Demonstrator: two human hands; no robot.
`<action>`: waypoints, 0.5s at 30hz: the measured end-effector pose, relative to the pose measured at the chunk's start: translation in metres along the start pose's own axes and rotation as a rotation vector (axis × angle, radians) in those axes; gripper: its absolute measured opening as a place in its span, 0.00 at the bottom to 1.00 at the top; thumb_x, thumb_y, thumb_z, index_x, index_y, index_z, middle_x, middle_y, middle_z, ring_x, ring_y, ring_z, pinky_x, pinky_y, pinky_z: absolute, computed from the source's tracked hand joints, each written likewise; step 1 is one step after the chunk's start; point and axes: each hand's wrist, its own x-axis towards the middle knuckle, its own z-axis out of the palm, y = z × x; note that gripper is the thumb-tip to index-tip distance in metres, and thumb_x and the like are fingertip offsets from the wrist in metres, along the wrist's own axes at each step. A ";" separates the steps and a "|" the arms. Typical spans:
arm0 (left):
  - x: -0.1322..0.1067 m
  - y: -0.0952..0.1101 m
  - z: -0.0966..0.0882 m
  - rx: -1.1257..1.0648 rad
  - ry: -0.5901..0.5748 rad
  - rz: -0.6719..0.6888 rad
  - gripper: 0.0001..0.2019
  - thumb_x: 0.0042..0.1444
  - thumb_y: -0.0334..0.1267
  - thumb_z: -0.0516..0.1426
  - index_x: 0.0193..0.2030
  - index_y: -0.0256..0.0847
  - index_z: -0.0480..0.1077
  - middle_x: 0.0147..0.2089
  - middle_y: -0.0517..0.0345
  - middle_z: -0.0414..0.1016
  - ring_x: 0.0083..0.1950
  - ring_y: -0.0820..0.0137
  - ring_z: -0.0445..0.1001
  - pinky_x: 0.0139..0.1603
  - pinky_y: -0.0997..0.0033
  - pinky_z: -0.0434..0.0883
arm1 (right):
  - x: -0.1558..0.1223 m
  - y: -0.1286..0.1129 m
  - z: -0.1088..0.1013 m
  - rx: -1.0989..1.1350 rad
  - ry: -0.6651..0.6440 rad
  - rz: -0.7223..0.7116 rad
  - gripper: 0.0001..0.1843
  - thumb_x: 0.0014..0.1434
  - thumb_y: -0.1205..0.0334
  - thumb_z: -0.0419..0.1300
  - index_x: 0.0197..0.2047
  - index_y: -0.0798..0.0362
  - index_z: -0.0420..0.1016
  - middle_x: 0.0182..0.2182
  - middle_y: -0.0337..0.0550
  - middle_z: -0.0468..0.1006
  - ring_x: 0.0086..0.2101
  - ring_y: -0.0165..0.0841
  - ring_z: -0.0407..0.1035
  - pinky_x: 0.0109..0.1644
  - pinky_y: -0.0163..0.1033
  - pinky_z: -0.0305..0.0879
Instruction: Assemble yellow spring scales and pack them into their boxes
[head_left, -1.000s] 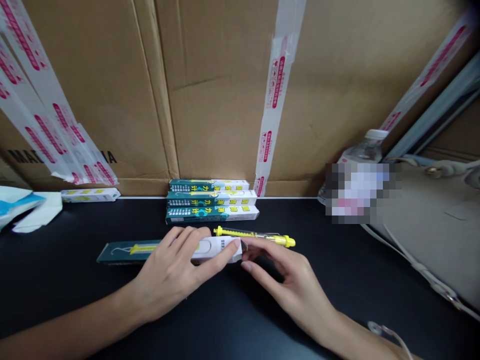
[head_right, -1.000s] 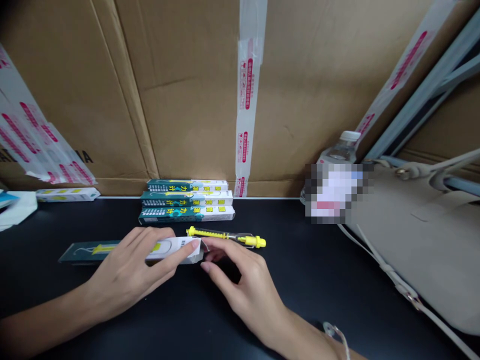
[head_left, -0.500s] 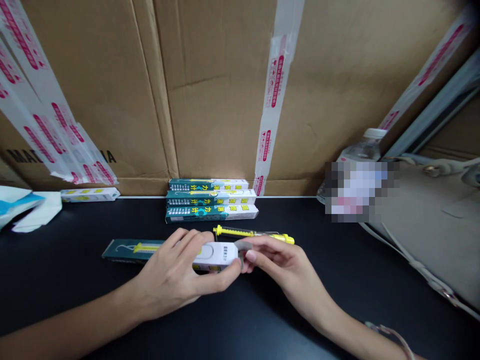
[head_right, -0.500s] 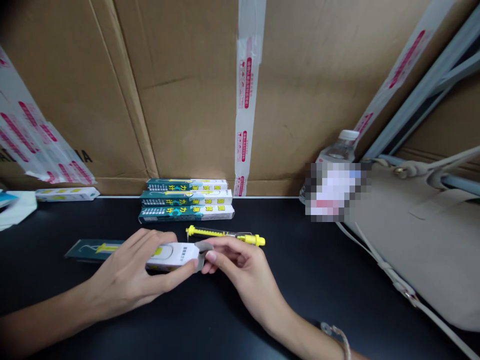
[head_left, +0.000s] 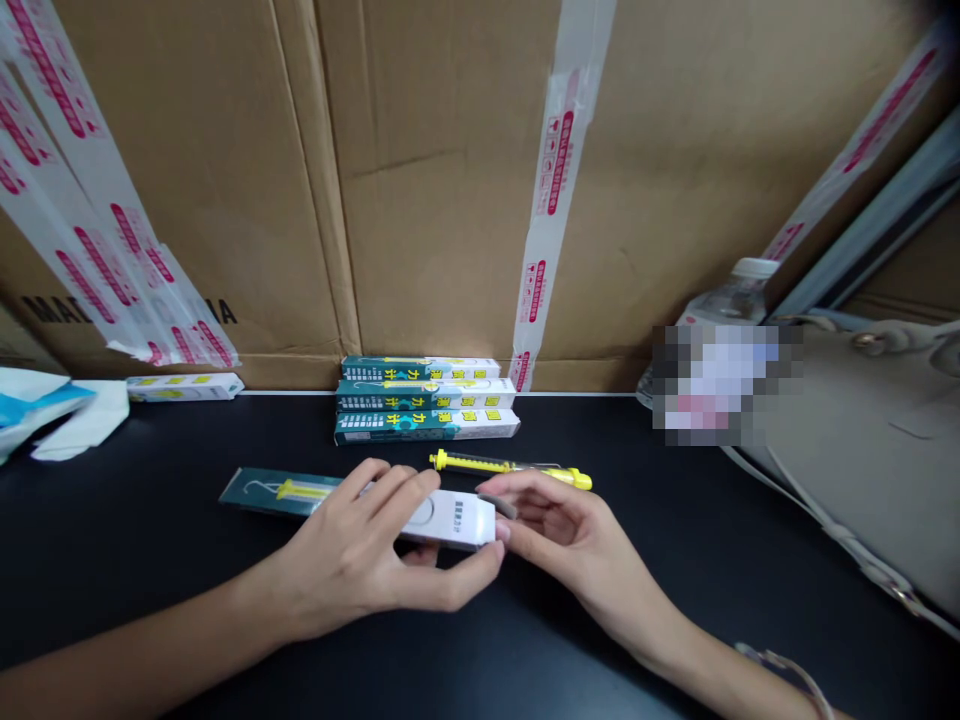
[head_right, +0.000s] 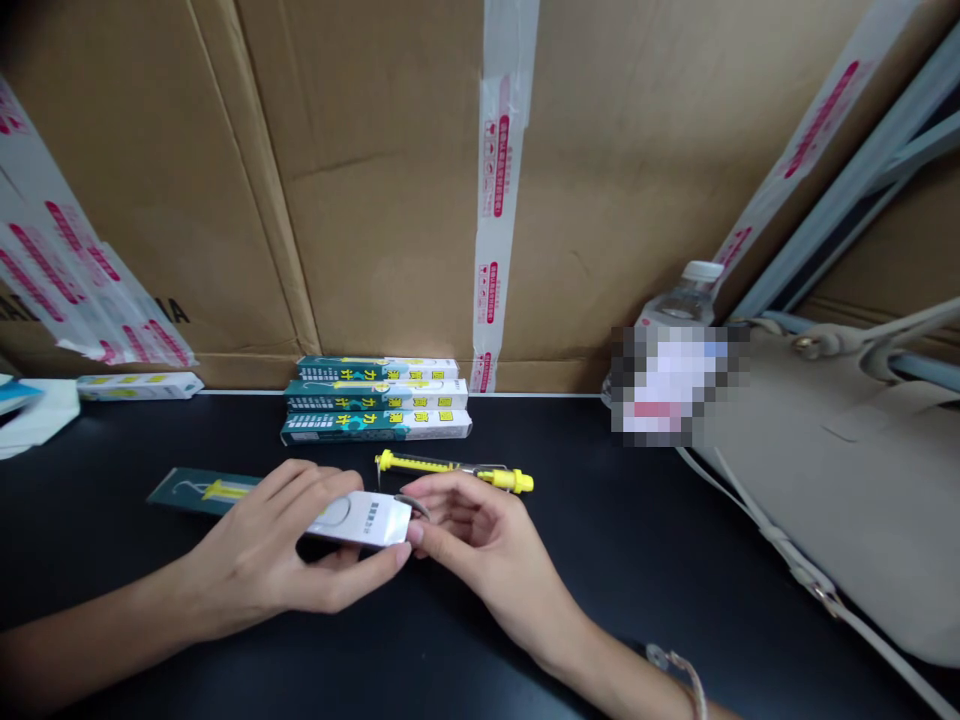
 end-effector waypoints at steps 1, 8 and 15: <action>-0.001 0.000 0.001 0.018 -0.004 0.010 0.33 0.56 0.30 0.63 0.65 0.62 0.61 0.45 0.50 0.71 0.43 0.63 0.73 0.41 0.61 0.72 | 0.000 0.001 0.000 -0.004 0.003 -0.004 0.13 0.55 0.58 0.71 0.44 0.48 0.80 0.37 0.41 0.82 0.37 0.32 0.76 0.44 0.37 0.75; 0.006 -0.001 -0.003 0.051 -0.025 -0.012 0.34 0.57 0.25 0.61 0.65 0.64 0.62 0.47 0.51 0.72 0.47 0.62 0.74 0.44 0.62 0.72 | 0.001 0.002 -0.001 -0.031 0.009 -0.028 0.13 0.56 0.55 0.70 0.44 0.49 0.78 0.37 0.42 0.81 0.36 0.32 0.76 0.43 0.38 0.75; 0.002 -0.001 -0.002 -0.001 -0.030 -0.050 0.27 0.62 0.26 0.55 0.65 0.54 0.63 0.49 0.44 0.72 0.49 0.59 0.74 0.45 0.56 0.74 | 0.001 -0.001 -0.001 0.014 -0.024 -0.005 0.14 0.57 0.53 0.69 0.44 0.51 0.77 0.30 0.40 0.79 0.30 0.31 0.75 0.41 0.39 0.76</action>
